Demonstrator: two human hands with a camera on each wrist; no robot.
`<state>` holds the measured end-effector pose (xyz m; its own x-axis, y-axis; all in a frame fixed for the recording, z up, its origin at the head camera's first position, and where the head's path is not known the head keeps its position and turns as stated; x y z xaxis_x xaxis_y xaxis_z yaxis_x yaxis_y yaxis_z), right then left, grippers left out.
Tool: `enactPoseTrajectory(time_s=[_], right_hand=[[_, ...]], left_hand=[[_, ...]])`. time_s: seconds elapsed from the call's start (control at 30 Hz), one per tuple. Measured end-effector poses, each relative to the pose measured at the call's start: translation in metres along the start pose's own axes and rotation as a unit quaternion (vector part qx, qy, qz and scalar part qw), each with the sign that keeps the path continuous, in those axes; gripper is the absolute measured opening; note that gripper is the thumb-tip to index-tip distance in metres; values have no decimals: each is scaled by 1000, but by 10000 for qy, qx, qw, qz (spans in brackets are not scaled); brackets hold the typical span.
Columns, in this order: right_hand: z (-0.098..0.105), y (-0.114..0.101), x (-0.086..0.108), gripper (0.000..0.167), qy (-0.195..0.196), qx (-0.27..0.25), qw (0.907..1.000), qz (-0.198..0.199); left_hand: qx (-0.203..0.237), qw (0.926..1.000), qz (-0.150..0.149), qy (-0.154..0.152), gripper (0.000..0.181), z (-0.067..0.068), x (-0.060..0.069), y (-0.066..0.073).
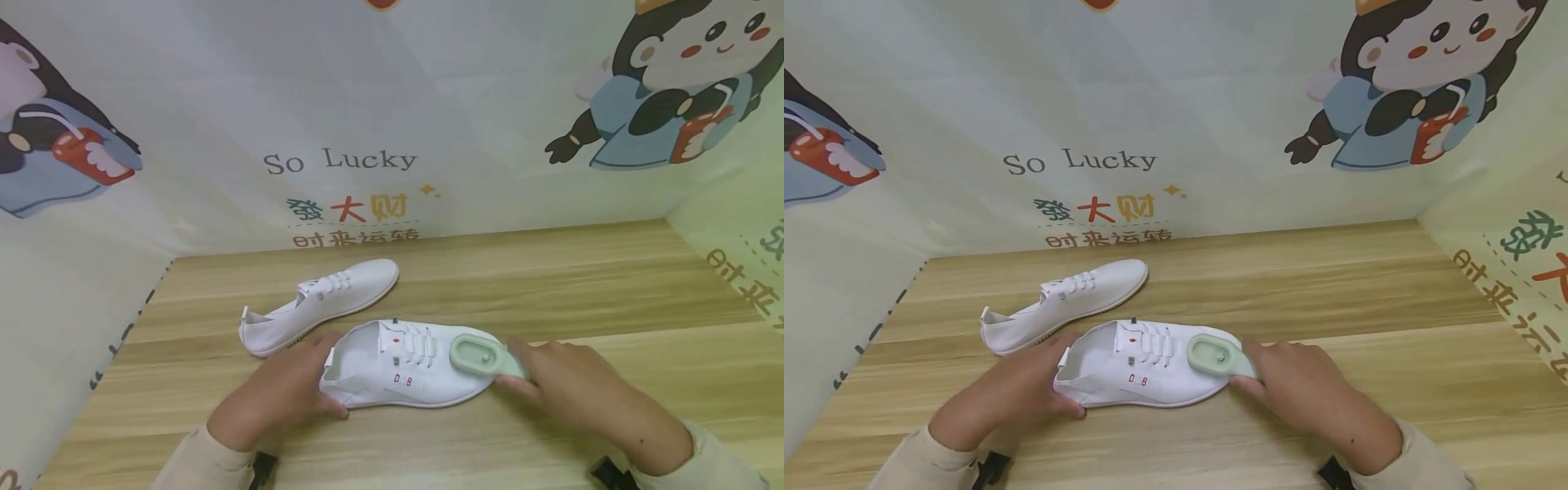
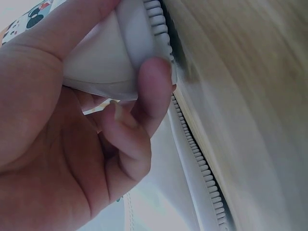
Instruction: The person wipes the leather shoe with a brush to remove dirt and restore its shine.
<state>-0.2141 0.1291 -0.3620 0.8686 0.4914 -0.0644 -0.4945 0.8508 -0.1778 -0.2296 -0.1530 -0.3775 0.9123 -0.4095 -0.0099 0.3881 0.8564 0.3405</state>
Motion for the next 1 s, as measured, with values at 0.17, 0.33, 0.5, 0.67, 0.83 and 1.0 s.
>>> enactPoseTrajectory(time_s=[0.17,0.33,0.5,0.67,0.83,1.0], right_hand=[[1,0,2,39,-143,-23,9999,-17],[5,5,3,40,-280,1,9993,-232],[9,9,2,40,-164,163,9993,-279],[13,11,-1,50,175,285,9992,-220],[10,10,-3,51,248,247,9992,-180],[8,6,-4,47,344,135,9993,-100]], left_hand=[[43,10000,-20,-45,94,0,0,0],[9,10000,-28,23,93,2,-1,0],[42,10000,-38,-10,93,2,-1,0],[77,10000,-47,25,92,3,0,1],[64,10000,-30,4,92,3,0,1],[37,10000,-29,35,92,3,1,1]])
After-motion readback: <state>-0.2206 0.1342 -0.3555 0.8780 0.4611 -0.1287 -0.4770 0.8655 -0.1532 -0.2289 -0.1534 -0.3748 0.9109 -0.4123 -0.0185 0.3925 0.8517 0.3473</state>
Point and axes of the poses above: each hand's wrist, its own x-axis away from the middle knuckle, its own z-axis out of the back of the hand, y = z × x, the point moved 9 cm from there along -x, towards the middle knuckle, and after that the axes turned 3 degrees about x, right-handed, at the moved point
